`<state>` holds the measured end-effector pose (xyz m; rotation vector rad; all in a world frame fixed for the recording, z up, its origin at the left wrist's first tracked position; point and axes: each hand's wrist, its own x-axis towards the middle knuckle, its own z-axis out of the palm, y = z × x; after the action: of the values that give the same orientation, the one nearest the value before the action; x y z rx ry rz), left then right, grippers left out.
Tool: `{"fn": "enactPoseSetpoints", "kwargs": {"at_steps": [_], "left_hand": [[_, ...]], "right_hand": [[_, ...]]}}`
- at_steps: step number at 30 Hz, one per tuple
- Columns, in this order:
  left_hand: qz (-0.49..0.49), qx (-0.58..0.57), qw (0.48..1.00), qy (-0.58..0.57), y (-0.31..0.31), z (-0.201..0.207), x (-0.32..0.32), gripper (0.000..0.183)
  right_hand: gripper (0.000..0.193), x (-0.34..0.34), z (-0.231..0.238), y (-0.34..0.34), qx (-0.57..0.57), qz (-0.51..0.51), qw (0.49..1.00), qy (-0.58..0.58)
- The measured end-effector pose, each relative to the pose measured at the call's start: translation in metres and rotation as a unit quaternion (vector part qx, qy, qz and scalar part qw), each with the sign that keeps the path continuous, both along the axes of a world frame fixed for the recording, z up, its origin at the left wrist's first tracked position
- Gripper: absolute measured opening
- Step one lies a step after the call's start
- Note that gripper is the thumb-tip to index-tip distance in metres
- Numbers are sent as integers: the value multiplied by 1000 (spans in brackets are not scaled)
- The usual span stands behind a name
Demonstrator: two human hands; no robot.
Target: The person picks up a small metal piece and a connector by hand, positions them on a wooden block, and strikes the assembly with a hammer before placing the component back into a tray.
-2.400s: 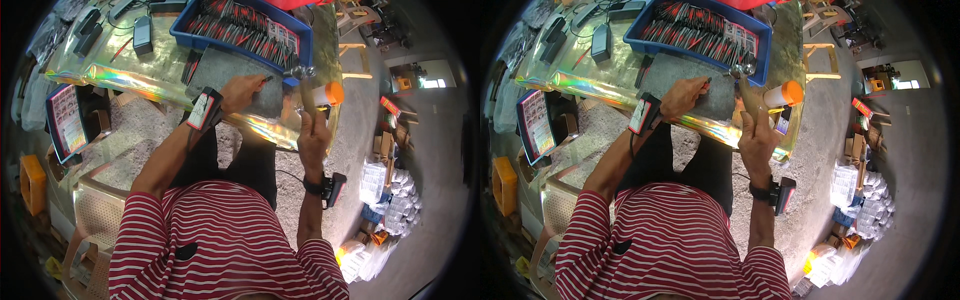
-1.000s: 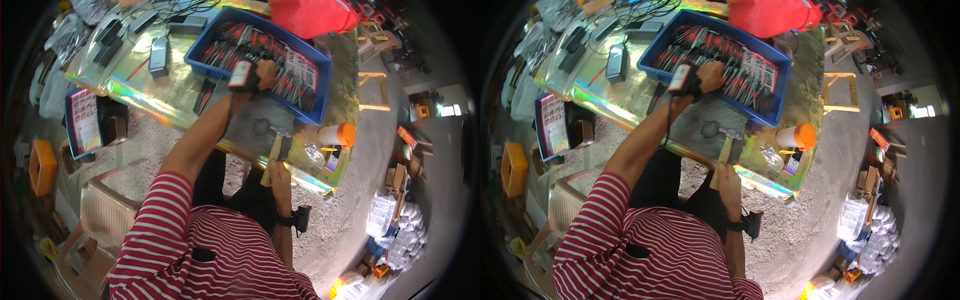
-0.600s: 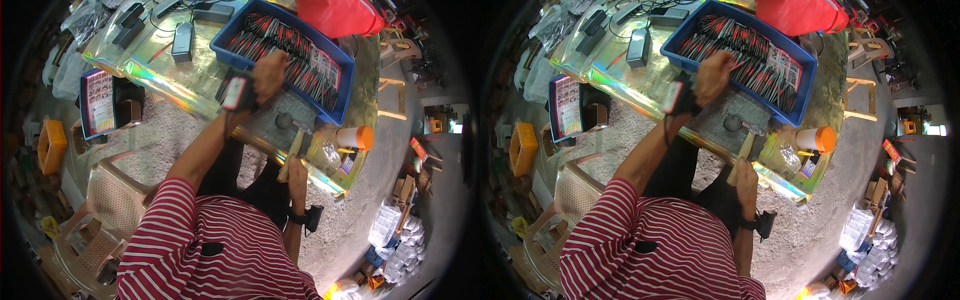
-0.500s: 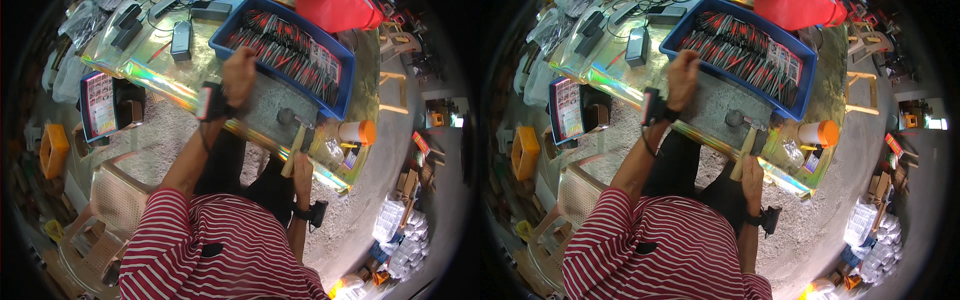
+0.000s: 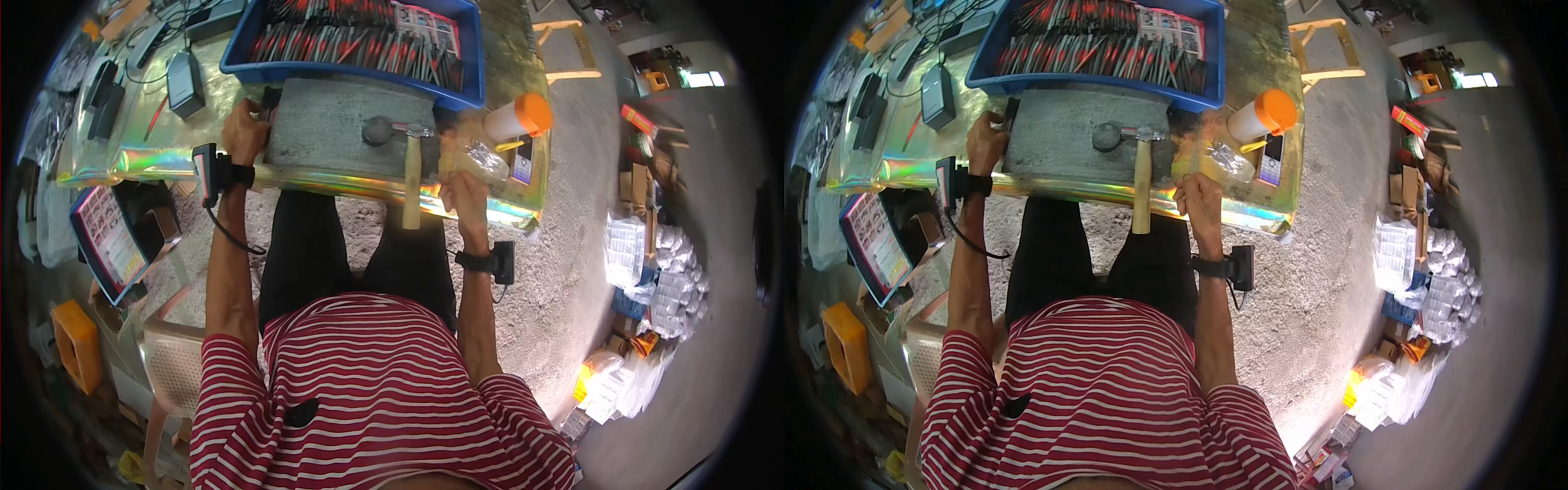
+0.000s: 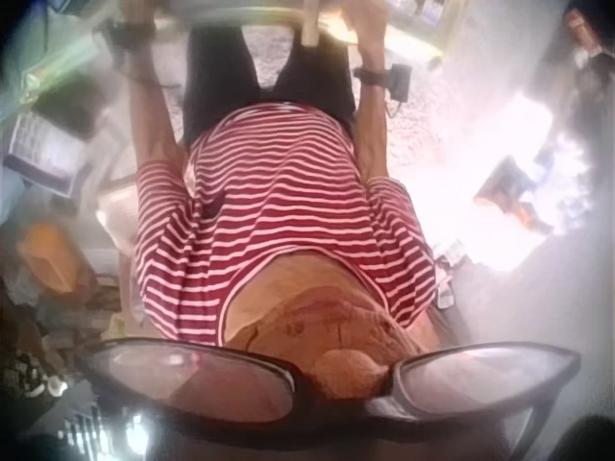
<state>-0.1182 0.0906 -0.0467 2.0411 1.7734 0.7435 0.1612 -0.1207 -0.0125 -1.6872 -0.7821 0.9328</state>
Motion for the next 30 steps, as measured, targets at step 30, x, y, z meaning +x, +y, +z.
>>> {"fn": "enactPoseSetpoints", "kwargs": {"at_steps": [30], "left_hand": [[-53, 31, 967, -247, -39, 49, 16, 19]], "right_hand": [[6, 55, -66, 49, 111, -160, 874, -445]]}}
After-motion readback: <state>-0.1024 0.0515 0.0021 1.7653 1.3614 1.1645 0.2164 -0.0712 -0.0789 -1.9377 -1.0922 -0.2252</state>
